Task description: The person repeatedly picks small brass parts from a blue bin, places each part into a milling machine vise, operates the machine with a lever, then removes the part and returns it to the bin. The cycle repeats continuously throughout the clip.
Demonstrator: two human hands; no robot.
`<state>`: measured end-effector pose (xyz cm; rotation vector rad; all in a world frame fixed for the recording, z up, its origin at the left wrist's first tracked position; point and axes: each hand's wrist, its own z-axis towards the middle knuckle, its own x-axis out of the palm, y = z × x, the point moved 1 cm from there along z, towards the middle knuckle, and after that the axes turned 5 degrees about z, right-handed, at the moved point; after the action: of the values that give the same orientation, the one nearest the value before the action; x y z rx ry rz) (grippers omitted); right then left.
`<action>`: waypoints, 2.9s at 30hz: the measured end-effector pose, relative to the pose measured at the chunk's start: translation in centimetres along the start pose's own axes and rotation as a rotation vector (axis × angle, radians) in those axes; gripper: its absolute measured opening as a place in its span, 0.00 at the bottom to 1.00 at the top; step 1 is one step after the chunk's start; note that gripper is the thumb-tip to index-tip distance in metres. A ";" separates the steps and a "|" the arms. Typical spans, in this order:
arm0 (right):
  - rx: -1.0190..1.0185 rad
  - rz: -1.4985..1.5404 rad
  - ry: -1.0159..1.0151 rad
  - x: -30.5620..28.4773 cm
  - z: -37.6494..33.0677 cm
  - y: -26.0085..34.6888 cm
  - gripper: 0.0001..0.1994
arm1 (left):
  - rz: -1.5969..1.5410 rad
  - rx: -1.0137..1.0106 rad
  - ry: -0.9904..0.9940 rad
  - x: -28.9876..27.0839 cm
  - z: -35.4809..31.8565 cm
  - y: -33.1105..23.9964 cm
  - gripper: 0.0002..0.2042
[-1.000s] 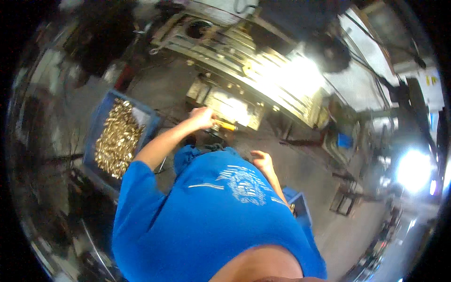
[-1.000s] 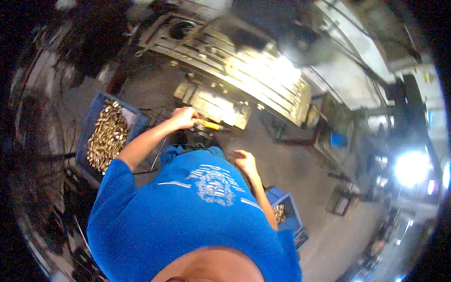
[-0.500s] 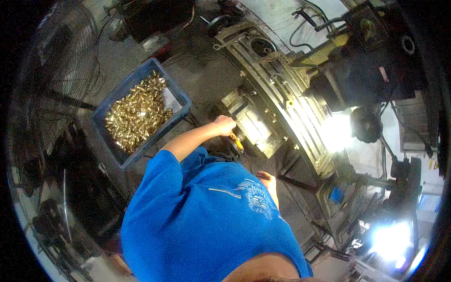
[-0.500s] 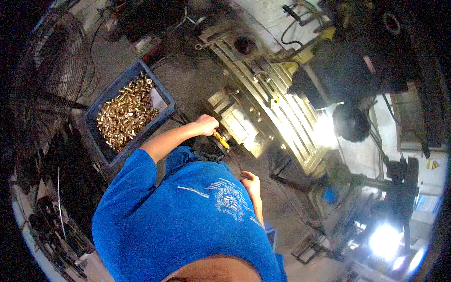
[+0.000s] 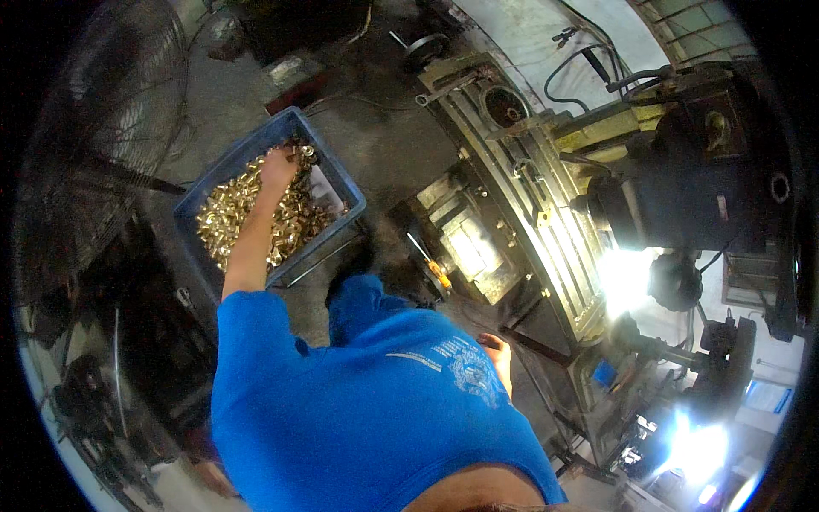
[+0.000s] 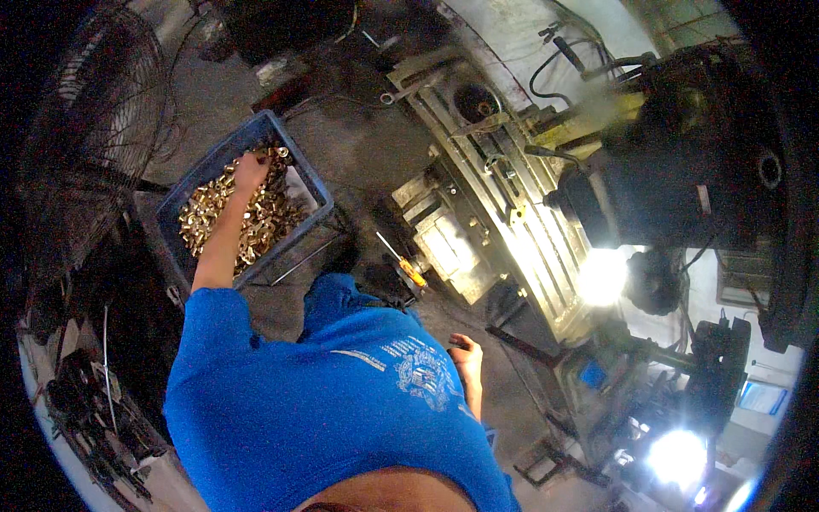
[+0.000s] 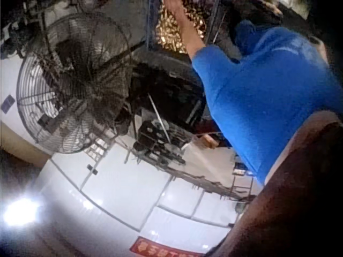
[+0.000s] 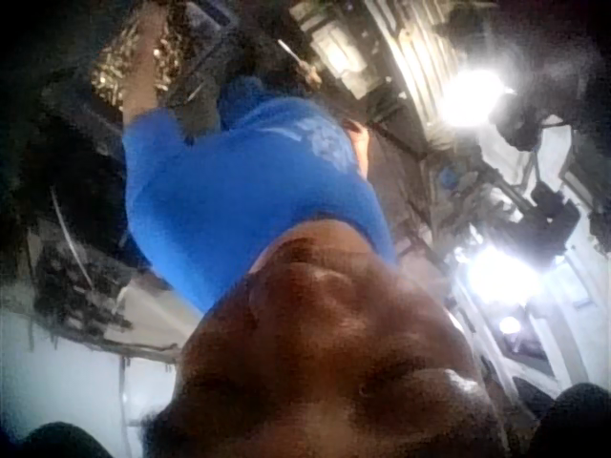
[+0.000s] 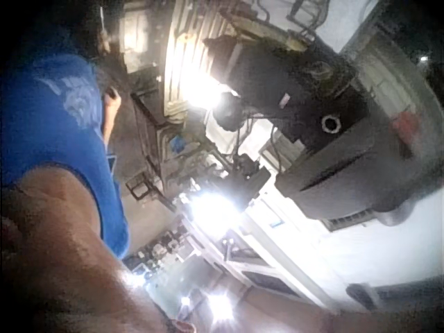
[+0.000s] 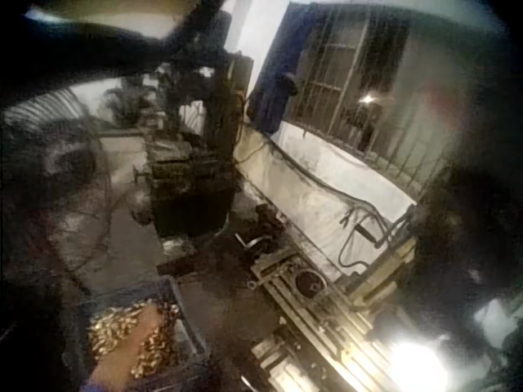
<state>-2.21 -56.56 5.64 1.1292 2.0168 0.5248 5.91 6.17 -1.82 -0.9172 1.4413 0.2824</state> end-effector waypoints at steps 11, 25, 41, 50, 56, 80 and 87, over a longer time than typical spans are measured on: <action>0.115 -0.076 -0.012 0.1 -1.2 1.5 0.22 | 0.304 -0.011 0.080 4.0 5.1 -1.0 0.13; -0.058 0.008 -0.017 -1.5 -1.9 0.0 0.20 | -0.563 0.209 -0.048 -1.8 -1.0 -4.8 0.07; -0.653 1.111 0.476 1.2 0.4 12.1 0.34 | -0.489 1.593 0.336 -3.7 -27.5 -33.7 0.09; -0.632 1.108 0.012 -0.8 1.0 9.4 0.32 | -0.591 1.346 0.436 -1.2 -28.9 -36.1 0.06; -0.447 0.682 -0.304 -4.5 -1.5 4.5 0.27 | -0.402 1.069 0.459 3.8 -20.9 -41.3 0.05; -0.529 0.413 -0.567 -14.5 -12.4 4.3 0.24 | -0.253 0.936 0.228 6.4 -19.1 -47.4 0.17; -1.072 -1.216 -1.349 -23.7 -32.6 21.2 0.28 | 0.035 0.816 0.221 9.1 -17.8 -46.2 0.28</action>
<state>-8.24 -65.27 49.92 -0.4710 0.6380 0.0320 25.63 -38.89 9.02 -0.2554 1.5792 -0.3813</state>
